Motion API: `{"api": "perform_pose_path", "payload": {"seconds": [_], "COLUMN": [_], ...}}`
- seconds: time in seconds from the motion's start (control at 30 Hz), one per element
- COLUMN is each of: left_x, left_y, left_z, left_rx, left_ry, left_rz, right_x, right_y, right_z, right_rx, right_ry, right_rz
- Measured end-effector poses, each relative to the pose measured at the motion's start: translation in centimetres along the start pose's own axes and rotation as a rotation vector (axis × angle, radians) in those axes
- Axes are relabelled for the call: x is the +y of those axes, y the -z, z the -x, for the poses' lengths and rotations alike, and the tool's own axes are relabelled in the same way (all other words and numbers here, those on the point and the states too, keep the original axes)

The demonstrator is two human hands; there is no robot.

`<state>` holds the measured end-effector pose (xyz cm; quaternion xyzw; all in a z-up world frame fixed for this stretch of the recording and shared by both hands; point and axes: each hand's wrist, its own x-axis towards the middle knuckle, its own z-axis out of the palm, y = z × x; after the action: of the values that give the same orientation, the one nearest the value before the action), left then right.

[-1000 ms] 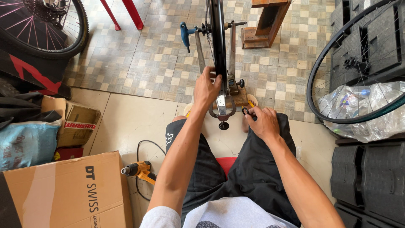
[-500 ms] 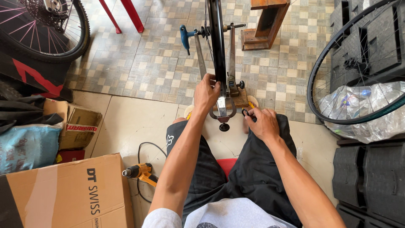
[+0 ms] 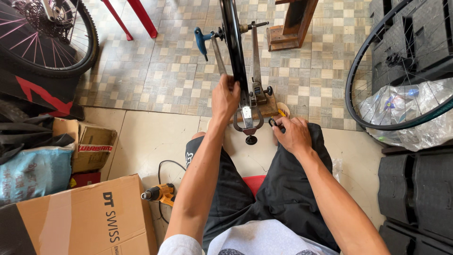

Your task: The person uses a spoke wrench to adjust the tension of the spokes on a bicycle wheel mounted in a truing stand. They repeatedly rotate the wheel and tighten or loosen individual spokes to align the rim.

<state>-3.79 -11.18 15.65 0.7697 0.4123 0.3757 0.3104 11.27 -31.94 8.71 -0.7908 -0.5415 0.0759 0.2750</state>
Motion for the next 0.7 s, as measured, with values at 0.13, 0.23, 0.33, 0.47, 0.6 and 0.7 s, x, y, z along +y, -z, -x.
{"api": "perform_pose_path", "payload": {"seconds": [0.13,0.23,0.33,0.47,0.6,0.7], "left_x": [-1.3,0.0,2.3,3.6,0.9,-0.9], "left_y": [-0.4,0.4,1.3,1.3,-0.2,-1.0], "left_z": [1.6,1.2,-0.7,-2.3,-1.8,0.4], "left_rx": [-0.138,-0.137,-0.072,0.019,-0.019,-0.102], "left_ry": [0.121,0.156,0.111,0.086,0.11,0.129], "left_rz": [-0.096,-0.045,-0.027,0.039,0.003,-0.034], "right_x": [0.4,0.3,0.1,-0.1,0.2,0.3], "right_y": [-0.1,-0.1,0.0,0.3,0.3,0.1], "right_z": [0.0,-0.1,-0.4,-0.5,-0.5,-0.5], "right_rx": [-0.017,-0.026,-0.032,-0.009,-0.025,0.022], "right_ry": [0.02,0.013,-0.006,-0.004,-0.025,0.019], "right_rz": [-0.013,-0.021,-0.041,-0.038,-0.087,-0.098]}}
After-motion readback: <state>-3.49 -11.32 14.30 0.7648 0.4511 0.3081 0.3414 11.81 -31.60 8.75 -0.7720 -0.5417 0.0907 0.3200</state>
